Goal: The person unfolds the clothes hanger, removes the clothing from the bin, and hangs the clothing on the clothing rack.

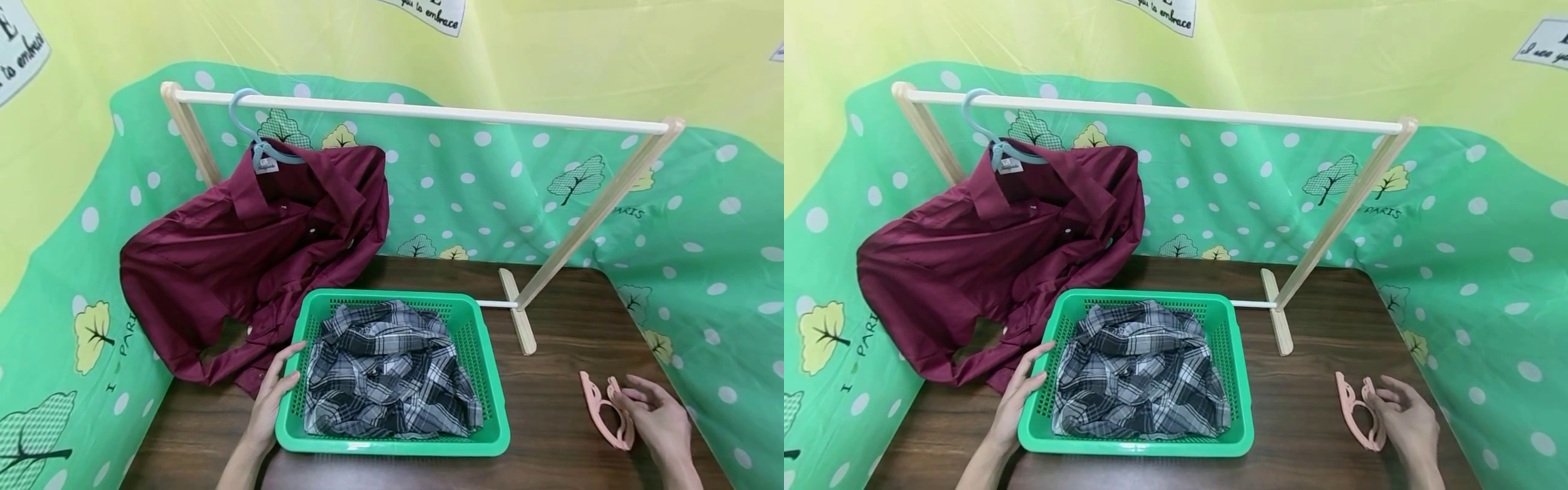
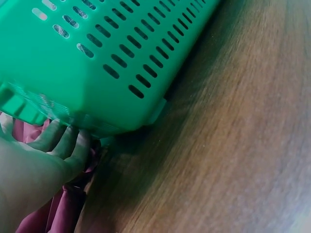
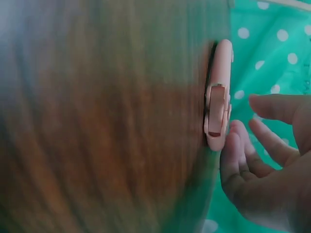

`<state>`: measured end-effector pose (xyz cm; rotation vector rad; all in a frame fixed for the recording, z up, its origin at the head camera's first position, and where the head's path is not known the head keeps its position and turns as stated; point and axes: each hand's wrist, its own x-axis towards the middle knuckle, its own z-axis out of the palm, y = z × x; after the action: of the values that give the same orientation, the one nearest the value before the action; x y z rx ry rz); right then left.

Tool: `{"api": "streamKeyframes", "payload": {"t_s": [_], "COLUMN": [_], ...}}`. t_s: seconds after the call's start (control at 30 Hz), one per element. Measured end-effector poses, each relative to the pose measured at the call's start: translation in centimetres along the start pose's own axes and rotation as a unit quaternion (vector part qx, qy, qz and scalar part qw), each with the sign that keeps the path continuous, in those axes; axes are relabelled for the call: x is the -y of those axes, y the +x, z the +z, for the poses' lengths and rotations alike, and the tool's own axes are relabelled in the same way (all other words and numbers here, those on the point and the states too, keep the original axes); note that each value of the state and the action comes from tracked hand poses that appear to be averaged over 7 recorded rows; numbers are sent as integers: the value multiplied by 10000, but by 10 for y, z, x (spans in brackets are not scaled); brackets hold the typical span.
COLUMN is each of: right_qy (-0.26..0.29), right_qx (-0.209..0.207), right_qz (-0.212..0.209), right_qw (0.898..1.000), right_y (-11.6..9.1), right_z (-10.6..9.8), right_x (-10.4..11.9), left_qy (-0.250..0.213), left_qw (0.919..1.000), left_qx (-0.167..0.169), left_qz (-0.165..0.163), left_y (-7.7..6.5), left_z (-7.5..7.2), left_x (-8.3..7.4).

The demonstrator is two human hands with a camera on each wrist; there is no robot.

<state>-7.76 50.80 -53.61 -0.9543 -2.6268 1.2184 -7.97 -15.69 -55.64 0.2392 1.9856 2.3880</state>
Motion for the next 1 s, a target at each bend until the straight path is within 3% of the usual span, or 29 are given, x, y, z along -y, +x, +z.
{"api": "streamKeyframes", "payload": {"t_s": [0.1, 0.23, 0.7, 1.0], "right_qy": [-130, -428, -1322, -1650], "right_qx": [182, 395, 408, 683], "right_qz": [140, -38, -655, -392], "right_qw": [9997, 9983, 9882, 9832], "right_y": [2, 3, 5, 5], "right_z": [-1, -2, -4, -7], "right_x": [-5, -7, -11, -13], "left_qy": [54, 56, -158, -56], "left_qw": [10000, 9999, 9999, 10000], "left_qx": [-27, -87, 43, -23], "left_qz": [-14, -29, -4, -56], "left_y": [0, -1, 0, 0], "left_z": [0, 0, -1, -1], "left_x": [0, -1, -1, 1]}}
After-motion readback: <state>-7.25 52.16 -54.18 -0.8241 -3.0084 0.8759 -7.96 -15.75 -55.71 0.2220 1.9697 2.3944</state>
